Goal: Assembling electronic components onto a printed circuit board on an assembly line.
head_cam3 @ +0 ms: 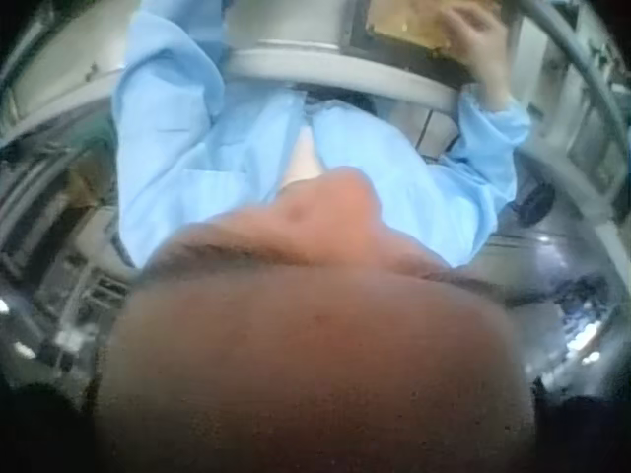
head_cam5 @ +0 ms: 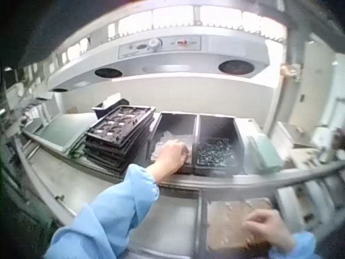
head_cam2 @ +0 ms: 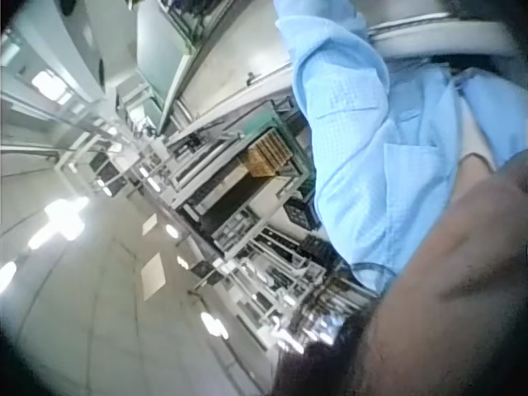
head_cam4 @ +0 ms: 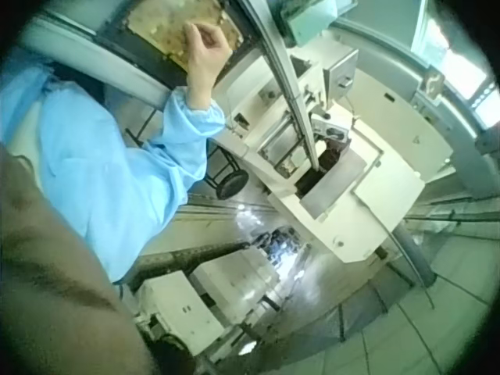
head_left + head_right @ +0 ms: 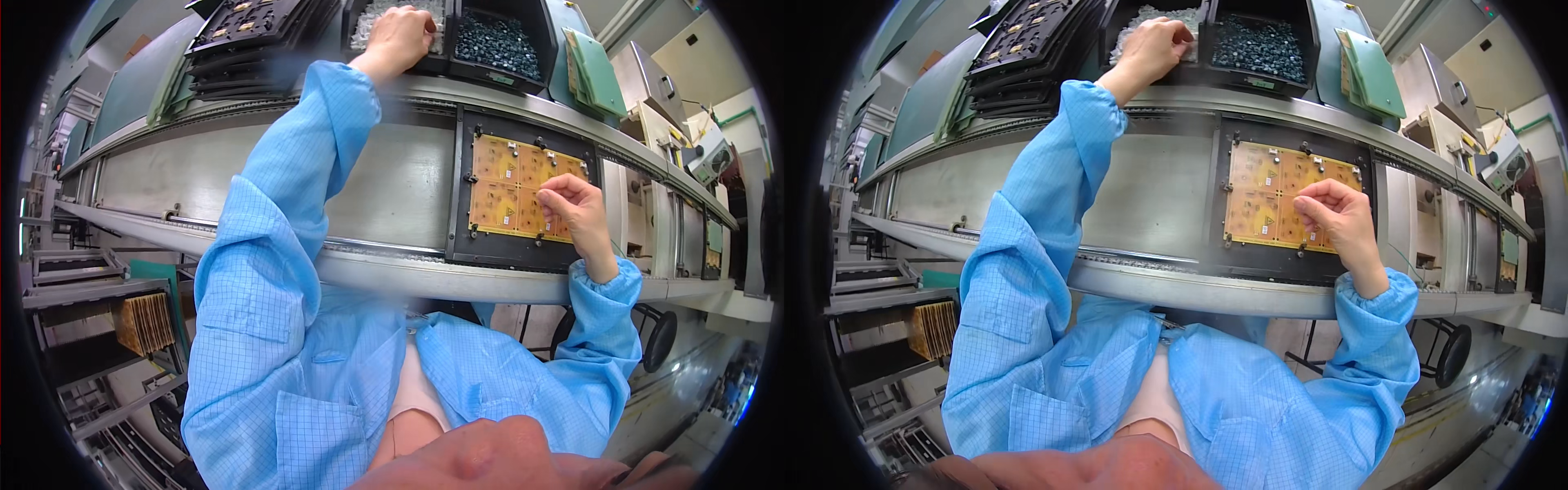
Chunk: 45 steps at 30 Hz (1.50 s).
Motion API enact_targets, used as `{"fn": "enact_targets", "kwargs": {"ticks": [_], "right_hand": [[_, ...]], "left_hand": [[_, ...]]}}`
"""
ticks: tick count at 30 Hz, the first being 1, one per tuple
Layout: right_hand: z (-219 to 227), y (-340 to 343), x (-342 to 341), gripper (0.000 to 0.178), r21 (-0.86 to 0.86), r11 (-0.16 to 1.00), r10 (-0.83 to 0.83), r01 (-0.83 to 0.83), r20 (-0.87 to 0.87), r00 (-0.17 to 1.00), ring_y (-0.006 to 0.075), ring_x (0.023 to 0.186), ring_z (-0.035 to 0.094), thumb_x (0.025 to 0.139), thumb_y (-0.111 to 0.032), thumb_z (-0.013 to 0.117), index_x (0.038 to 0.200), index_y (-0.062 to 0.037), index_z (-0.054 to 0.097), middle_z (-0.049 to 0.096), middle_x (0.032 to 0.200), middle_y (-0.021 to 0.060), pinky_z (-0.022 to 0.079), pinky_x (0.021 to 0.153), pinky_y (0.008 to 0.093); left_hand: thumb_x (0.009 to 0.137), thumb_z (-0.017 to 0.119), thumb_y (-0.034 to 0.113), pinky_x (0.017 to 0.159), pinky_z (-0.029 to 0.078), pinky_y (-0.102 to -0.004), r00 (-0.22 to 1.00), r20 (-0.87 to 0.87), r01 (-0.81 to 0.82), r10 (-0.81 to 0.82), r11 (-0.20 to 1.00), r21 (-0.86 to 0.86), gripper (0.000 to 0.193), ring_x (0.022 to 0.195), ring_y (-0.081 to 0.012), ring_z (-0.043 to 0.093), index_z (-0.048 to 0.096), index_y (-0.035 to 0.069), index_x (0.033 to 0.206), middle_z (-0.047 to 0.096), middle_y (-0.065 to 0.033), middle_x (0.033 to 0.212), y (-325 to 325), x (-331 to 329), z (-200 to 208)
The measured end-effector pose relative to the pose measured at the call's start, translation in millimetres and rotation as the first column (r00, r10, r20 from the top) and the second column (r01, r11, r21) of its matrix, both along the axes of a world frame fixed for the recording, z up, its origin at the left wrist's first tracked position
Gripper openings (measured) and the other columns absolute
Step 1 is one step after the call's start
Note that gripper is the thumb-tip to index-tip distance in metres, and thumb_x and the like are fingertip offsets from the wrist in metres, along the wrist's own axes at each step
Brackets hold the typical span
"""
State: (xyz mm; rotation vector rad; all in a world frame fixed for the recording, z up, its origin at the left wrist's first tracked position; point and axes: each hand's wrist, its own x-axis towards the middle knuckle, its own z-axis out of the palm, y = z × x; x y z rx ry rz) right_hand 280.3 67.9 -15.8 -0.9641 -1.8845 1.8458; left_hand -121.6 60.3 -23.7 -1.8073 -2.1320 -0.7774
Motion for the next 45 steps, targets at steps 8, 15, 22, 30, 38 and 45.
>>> {"fn": "enact_targets", "kwargs": {"ticks": [8,15,22,30,38,45], "right_hand": [[-12.9,-2.9,3.2,0.02,-0.152,0.988,0.021,-0.016,0.033,0.999,0.0129,0.081,0.069,0.095,-0.007,0.066,0.113,0.0019,0.067,0.072,0.096,0.0094,0.057,0.073,0.0249],[-30.7,-7.3,1.1,0.017,0.018,1.0,0.018,-0.019,0.085,0.996,0.012,0.083,0.069,0.096,-0.005,0.064,0.11,0.0034,0.068,0.072,0.093,0.0078,0.058,0.078,0.0255],[-30.8,-16.5,-5.8,0.014,0.272,0.962,-0.047,-0.01,0.2,0.979,0.0094,0.082,0.068,0.095,-0.003,0.064,0.106,0.0028,0.069,0.071,0.09,0.0058,0.055,0.075,0.0222],[-31.0,-26.9,6.9,0.011,0.597,0.802,-0.13,-0.024,0.214,0.968,0.0101,0.073,0.062,0.087,0.002,0.07,0.097,0.0013,0.073,0.065,0.085,0.0053,0.05,0.066,0.0231],[-32.1,-28.6,13.3,0.01,0.637,0.771,-0.149,-0.002,0.182,0.972,0.0104,0.071,0.061,0.086,0.002,0.071,0.096,0.0014,0.074,0.064,0.084,0.0058,0.049,0.065,0.0236],[-30.7,-22.1,-9.3,0.008,0.739,0.667,-0.154,-0.096,0.263,0.952,0.0121,0.068,0.061,0.085,-0.003,0.073,0.093,0.0002,0.074,0.065,0.08,0.0071,0.049,0.063,0.0238]], "left_hand": [[0.081,0.062,0.012,0.084,0.053,-0.0492,0.995,-0.074,-0.069,0.062,0.994,-0.084,0.015,0.093,-0.0412,0.067,0.073,0.002,0.081,0.068,-0.0247,0.091,9.1,-4.8,3.4],[0.085,0.06,0.016,0.082,0.053,-0.0508,0.993,-0.115,-0.035,0.037,0.999,0.015,0.019,0.09,-0.0434,0.066,0.068,-0.001,0.083,0.067,-0.0259,0.091,17.0,6.9,-8.3],[0.085,0.065,0.022,0.081,0.052,-0.0496,0.992,-0.123,0.009,-0.021,0.995,-0.1,0.021,0.089,-0.0418,0.066,0.067,0.001,0.086,0.066,-0.0243,0.089,19.2,12.5,-0.9],[0.081,0.068,0.013,0.076,0.052,-0.0456,0.986,-0.057,0.165,-0.156,0.96,0.226,0.01,0.086,-0.0375,0.064,0.068,0.003,0.084,0.065,-0.0192,0.088,21.5,28.8,25.2],[0.078,0.075,0.009,0.068,0.054,-0.0355,0.932,0.263,0.182,-0.248,0.95,0.253,0.012,0.075,-0.027,0.069,0.072,0.002,0.087,0.07,-0.0162,0.081,-12.7,57.2,54.6],[0.083,0.076,0.011,0.061,0.051,-0.0265,0.735,0.666,0.085,-0.128,0.992,0.096,0.012,0.069,-0.012,0.067,0.074,0.0,0.087,0.073,-0.0086,0.076,-54.3,49.0,55.5]]}}
